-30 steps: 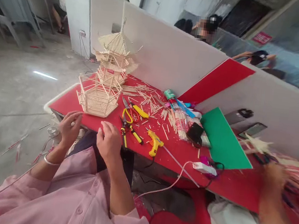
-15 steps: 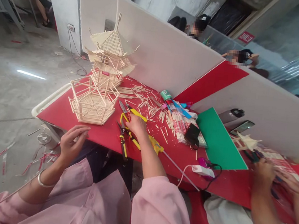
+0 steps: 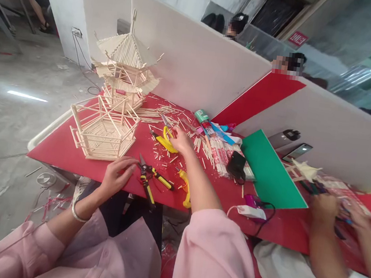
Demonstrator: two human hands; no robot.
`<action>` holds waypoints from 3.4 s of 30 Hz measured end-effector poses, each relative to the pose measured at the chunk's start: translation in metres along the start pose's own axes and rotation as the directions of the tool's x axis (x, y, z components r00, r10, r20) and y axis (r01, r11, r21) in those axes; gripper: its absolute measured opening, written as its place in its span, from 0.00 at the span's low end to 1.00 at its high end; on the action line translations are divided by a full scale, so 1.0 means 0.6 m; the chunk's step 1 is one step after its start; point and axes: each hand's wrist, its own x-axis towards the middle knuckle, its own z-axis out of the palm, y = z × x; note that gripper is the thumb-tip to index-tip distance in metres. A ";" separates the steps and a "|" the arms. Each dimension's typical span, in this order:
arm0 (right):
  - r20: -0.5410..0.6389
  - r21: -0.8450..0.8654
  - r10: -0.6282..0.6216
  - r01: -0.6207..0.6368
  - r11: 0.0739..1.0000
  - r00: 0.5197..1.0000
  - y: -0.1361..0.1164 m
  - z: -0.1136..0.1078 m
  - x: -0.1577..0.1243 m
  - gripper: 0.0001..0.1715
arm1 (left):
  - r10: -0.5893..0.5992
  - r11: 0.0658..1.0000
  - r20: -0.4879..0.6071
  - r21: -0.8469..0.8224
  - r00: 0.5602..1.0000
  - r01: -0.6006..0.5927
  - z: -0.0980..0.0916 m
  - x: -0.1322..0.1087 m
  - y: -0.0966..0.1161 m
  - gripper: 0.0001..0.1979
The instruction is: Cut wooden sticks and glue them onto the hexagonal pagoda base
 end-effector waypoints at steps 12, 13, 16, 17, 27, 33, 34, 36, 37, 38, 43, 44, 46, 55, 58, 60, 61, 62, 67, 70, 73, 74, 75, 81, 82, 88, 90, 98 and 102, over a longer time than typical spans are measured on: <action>-0.043 -0.108 0.031 -0.036 0.993 0.999 0.048 0.017 0.044 0.28 | -0.133 0.991 0.053 0.040 0.990 0.131 0.003 -0.014 -0.017 0.08; -0.028 -0.105 -0.011 0.008 0.994 1.000 0.042 0.021 0.037 0.28 | -0.142 0.990 0.053 0.033 0.988 0.140 0.004 -0.013 -0.017 0.09; 0.079 -0.089 -0.130 0.136 0.987 0.988 0.021 0.034 0.013 0.30 | -0.154 0.988 0.053 0.017 0.987 0.153 0.005 -0.010 -0.016 0.09; 0.114 -0.089 -0.151 0.162 0.983 0.982 0.014 0.037 0.006 0.30 | -0.158 0.987 0.051 0.012 0.986 0.158 0.005 -0.009 -0.015 0.09; 0.011 -0.115 -0.158 0.158 0.981 0.987 -0.030 0.009 0.064 0.25 | -0.279 0.953 0.031 -0.111 0.960 0.280 0.011 -0.013 -0.026 0.11; -0.034 0.016 -0.221 0.221 0.975 0.975 -0.065 0.001 0.050 0.26 | -0.282 0.952 0.005 -0.126 0.959 0.280 0.009 -0.004 -0.015 0.11; -0.028 0.048 -0.248 0.249 0.967 0.968 -0.070 -0.001 0.035 0.25 | -0.272 0.955 0.000 -0.121 0.962 0.270 0.008 -0.004 -0.012 0.11; 0.017 0.120 -0.305 0.301 0.946 0.952 -0.078 -0.004 -0.006 0.23 | -0.237 0.967 -0.008 -0.097 0.972 0.235 0.006 -0.007 -0.006 0.11; 0.044 0.160 -0.334 0.324 0.933 0.941 -0.081 -0.002 -0.031 0.21 | -0.218 0.974 -0.022 -0.077 0.976 0.215 0.004 -0.010 -0.004 0.11; 0.066 0.195 -0.361 0.343 0.919 0.930 -0.085 0.002 -0.060 0.21 | -0.198 0.979 -0.043 -0.053 0.979 0.195 0.001 -0.015 -0.001 0.11; -0.067 0.616 -0.391 0.346 0.707 0.918 -0.118 0.079 -0.213 0.32 | -0.086 0.984 -0.253 0.127 0.964 0.121 -0.034 -0.054 0.006 0.09; -0.095 0.698 -0.362 0.321 0.640 0.927 -0.130 0.103 -0.236 0.34 | -0.076 0.976 -0.321 0.170 0.944 0.136 -0.045 -0.060 0.005 0.08; -0.115 0.810 -0.284 0.255 0.528 0.952 -0.157 0.152 -0.268 0.38 | -0.072 0.954 -0.481 0.223 0.874 0.201 -0.070 -0.066 -0.002 0.08; -0.203 0.598 -0.181 0.269 0.755 0.962 -0.229 0.229 -0.299 0.38 | -0.009 0.755 -0.428 0.590 0.904 0.287 -0.177 -0.052 -0.048 0.05; -0.218 0.541 -0.157 0.253 0.802 0.963 -0.228 0.228 -0.295 0.39 | -0.015 0.730 -0.434 0.610 0.901 0.307 -0.198 -0.051 -0.065 0.06; -0.220 0.534 -0.140 0.239 0.811 0.965 -0.225 0.230 -0.290 0.40 | -0.040 0.721 -0.411 0.619 0.911 0.312 -0.211 -0.042 -0.079 0.10; -0.220 0.540 -0.138 0.238 0.808 0.966 -0.224 0.231 -0.287 0.40 | -0.065 0.723 -0.384 0.618 0.921 0.309 -0.220 -0.034 -0.087 0.15; -0.222 0.549 -0.139 0.241 0.800 0.965 -0.223 0.232 -0.286 0.41 | -0.102 0.733 -0.359 0.604 0.928 0.313 -0.230 -0.022 -0.095 0.19; -0.253 0.580 -0.144 0.269 0.769 0.957 -0.218 0.237 -0.288 0.44 | -0.275 0.817 -0.300 0.428 0.914 0.386 -0.287 0.053 -0.129 0.37; -0.257 0.559 -0.142 0.267 0.785 0.956 -0.220 0.236 -0.290 0.44 | -0.312 0.881 -0.197 0.305 0.929 0.361 -0.303 0.086 -0.143 0.43; -0.244 0.545 -0.139 0.254 0.799 0.960 -0.222 0.236 -0.287 0.45 | -0.337 0.910 -0.129 0.212 0.933 0.358 -0.300 0.094 -0.154 0.42; -0.237 0.547 -0.140 0.251 0.799 0.961 -0.222 0.236 -0.286 0.45 | -0.335 0.912 -0.132 0.204 0.933 0.356 -0.297 0.094 -0.157 0.41; -0.232 0.552 -0.142 0.250 0.795 0.962 -0.223 0.236 -0.285 0.46 | -0.329 0.913 -0.143 0.203 0.934 0.353 -0.295 0.092 -0.158 0.39; -0.205 0.631 -0.090 0.202 0.749 0.975 -0.219 0.234 -0.286 0.47 | -0.346 0.890 -0.137 0.263 0.928 0.371 -0.293 0.089 -0.154 0.42; -0.197 0.639 -0.084 0.193 0.745 0.977 -0.218 0.234 -0.288 0.46 | -0.357 0.877 -0.131 0.293 0.925 0.380 -0.293 0.090 -0.151 0.43; -0.234 0.628 -0.096 0.226 0.745 0.968 -0.215 0.247 -0.281 0.45 | -0.390 0.838 -0.126 0.361 0.912 0.409 -0.291 0.090 -0.139 0.45; -0.254 0.633 -0.090 0.236 0.737 0.963 -0.215 0.252 -0.272 0.45 | -0.392 0.839 -0.149 0.348 0.908 0.419 -0.291 0.086 -0.136 0.45; -0.234 0.706 -0.005 0.173 0.687 0.972 -0.213 0.264 -0.270 0.47 | -0.391 0.817 -0.246 0.351 0.887 0.458 -0.291 0.079 -0.126 0.40; -0.214 0.690 -0.044 0.183 0.701 0.976 -0.217 0.263 -0.271 0.46 | -0.391 0.828 -0.143 0.378 0.909 0.415 -0.288 0.076 -0.126 0.39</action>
